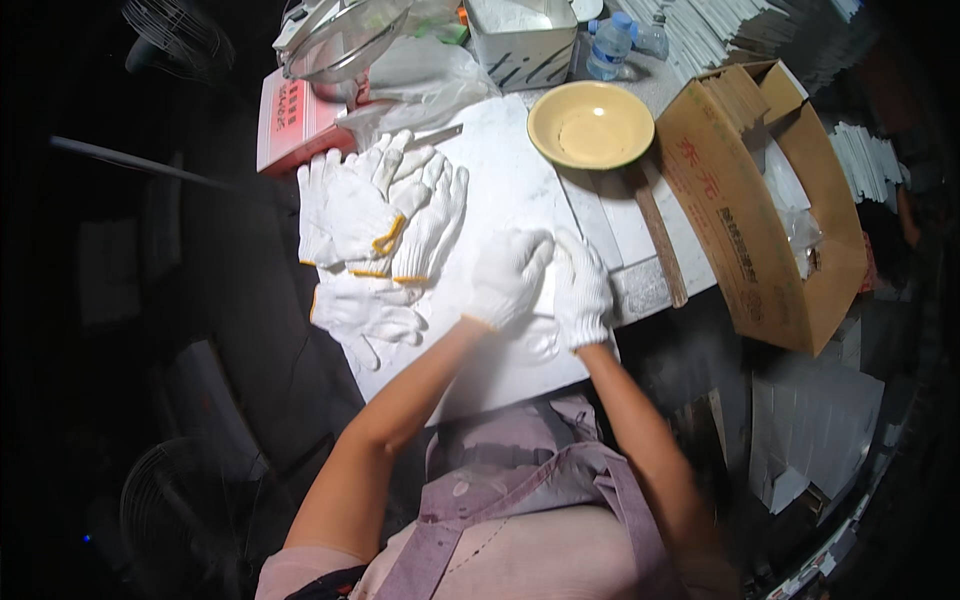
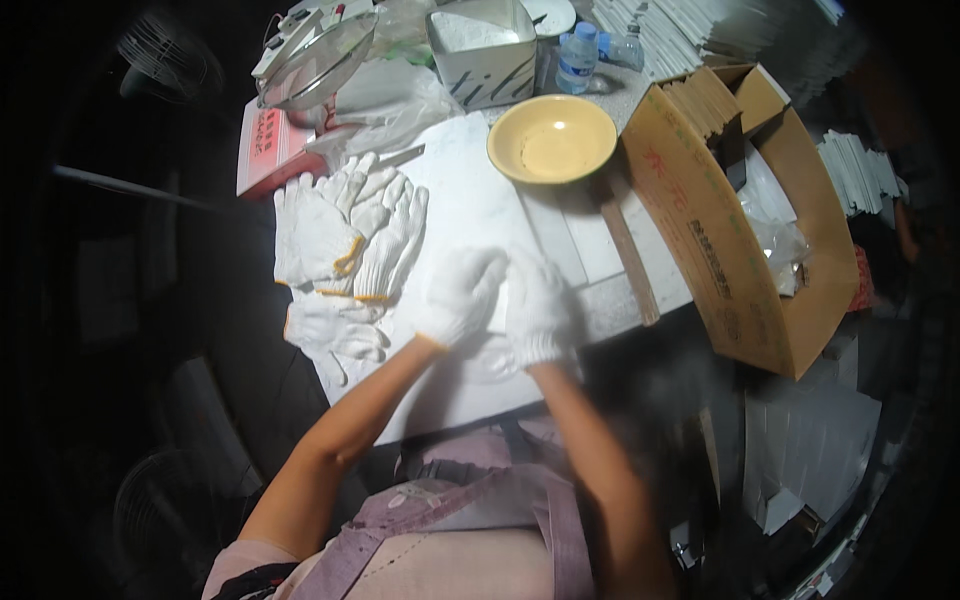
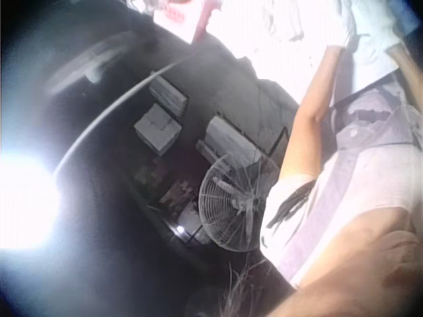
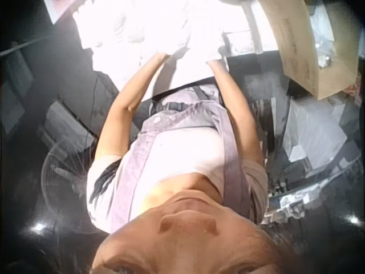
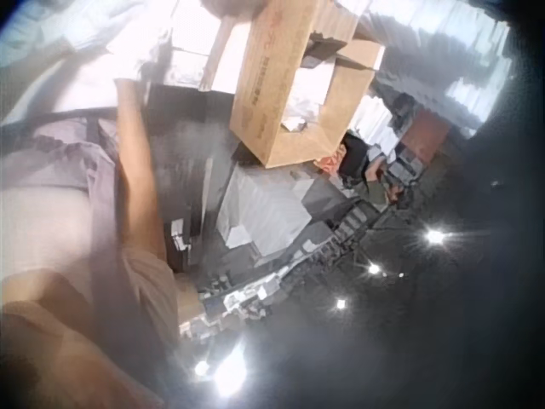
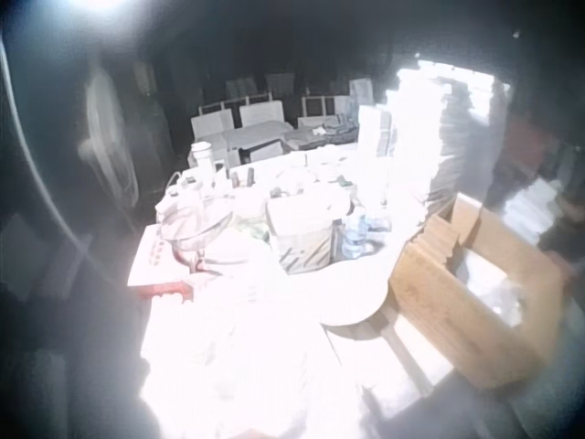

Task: The person scoops white powder from a bowl onto a flat tile and rubs it across the surface with gloved hands. They then use a small metal scraper to remove residue from the tile edges and continue wiping the surface. The person repeats the wiping motion on the same tile multiple times.

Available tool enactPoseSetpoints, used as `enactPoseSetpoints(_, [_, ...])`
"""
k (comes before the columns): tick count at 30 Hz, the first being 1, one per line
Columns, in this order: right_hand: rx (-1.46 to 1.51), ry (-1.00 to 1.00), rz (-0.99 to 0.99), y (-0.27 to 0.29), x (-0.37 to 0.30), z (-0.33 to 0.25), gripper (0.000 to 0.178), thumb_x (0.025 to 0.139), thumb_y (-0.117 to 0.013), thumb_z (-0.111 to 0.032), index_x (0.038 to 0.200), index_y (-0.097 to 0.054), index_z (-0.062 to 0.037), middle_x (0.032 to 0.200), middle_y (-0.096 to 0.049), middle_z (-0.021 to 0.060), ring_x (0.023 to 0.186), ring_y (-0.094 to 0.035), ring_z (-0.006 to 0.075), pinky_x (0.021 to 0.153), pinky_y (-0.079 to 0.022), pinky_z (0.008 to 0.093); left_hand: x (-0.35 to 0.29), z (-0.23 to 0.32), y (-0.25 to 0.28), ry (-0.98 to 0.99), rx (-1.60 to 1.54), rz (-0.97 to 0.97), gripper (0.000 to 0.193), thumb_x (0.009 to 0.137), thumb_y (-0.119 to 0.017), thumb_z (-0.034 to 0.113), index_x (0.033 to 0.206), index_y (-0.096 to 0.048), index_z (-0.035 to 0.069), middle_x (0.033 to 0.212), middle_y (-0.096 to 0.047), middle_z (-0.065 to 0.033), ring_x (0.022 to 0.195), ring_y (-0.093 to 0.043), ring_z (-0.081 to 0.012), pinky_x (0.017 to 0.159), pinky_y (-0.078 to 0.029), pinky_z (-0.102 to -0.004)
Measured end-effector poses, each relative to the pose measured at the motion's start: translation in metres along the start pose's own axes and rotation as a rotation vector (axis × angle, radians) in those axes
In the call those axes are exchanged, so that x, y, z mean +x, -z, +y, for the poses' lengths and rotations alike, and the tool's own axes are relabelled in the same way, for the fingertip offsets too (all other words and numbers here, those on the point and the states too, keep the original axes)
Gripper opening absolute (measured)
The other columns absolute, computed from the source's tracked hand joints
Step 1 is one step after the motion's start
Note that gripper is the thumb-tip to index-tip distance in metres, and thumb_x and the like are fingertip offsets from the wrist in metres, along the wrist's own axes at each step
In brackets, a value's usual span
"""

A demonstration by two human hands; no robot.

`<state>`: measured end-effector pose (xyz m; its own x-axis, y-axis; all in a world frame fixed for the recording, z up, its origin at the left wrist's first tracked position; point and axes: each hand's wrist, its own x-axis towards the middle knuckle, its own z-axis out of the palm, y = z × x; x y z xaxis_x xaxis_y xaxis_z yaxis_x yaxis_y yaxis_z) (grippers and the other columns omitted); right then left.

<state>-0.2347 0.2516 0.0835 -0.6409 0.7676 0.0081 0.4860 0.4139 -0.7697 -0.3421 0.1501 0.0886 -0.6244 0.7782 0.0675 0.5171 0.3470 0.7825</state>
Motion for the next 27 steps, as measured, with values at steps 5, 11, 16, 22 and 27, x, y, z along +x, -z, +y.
enactPoseSetpoints(5, [-0.053,0.119,0.004,-0.002,0.003,0.01,0.038,0.105,-0.051,-0.029,0.137,-0.068,-0.021,0.136,-0.069,0.014,0.123,-0.066,0.0349,0.104,-0.053,0.0433,0.005,0.002,-0.005,-0.054,0.007,0.195,0.023,0.103,-0.062,0.027,0.109,-0.075,0.008,0.095,-0.07,-0.0193,0.096,-0.067,-0.0403,0.086,-0.051,-0.0502])
enactPoseSetpoints(11, [-0.04,0.07,0.015,0.004,-0.014,0.005,0.033,0.104,-0.056,-0.023,0.13,-0.072,-0.0097,0.131,-0.072,0.016,0.123,-0.065,0.0356,0.106,-0.052,0.0413,-0.015,-0.005,-0.008,0.038,-0.04,0.013,0.028,0.104,-0.059,0.03,0.112,-0.073,0.007,0.101,-0.07,-0.0212,0.102,-0.066,-0.0419,0.089,-0.051,-0.0508])
enactPoseSetpoints(16, [0.065,0.18,0.1,-0.006,-0.006,0.008,0.035,0.098,-0.061,-0.028,0.129,-0.072,-0.0135,0.123,-0.072,0.0192,0.114,-0.068,0.0393,0.099,-0.055,0.0447,-0.003,-0.021,-0.02,-0.053,-0.082,0.187,0.032,0.108,-0.055,0.032,0.117,-0.072,0.006,0.107,-0.072,-0.0209,0.098,-0.068,-0.0396,0.092,-0.052,-0.0478])
enactPoseSetpoints(22, [0.0,0.016,0.035,-0.02,-0.007,0.02,0.03,0.1,-0.062,-0.019,0.122,-0.076,-0.0053,0.121,-0.075,0.0179,0.117,-0.068,0.0369,0.102,-0.053,0.0458,-0.017,-0.013,-0.017,-0.033,-0.007,0.12,0.026,0.104,-0.058,0.031,0.115,-0.07,0.011,0.102,-0.069,-0.0193,0.101,-0.065,-0.04,0.09,-0.05,-0.0518])
enactPoseSetpoints(27, [0.298,0.158,0.069,-0.017,-0.006,0.014,0.033,0.102,-0.058,-0.016,0.125,-0.072,0.0015,0.126,-0.073,0.0211,0.119,-0.068,0.0368,0.106,-0.052,0.0444,-0.021,-0.001,-0.007,-0.072,-0.038,0.304,0.026,0.105,-0.056,0.031,0.11,-0.071,0.01,0.102,-0.069,-0.0196,0.102,-0.065,-0.0405,0.089,-0.049,-0.0521])
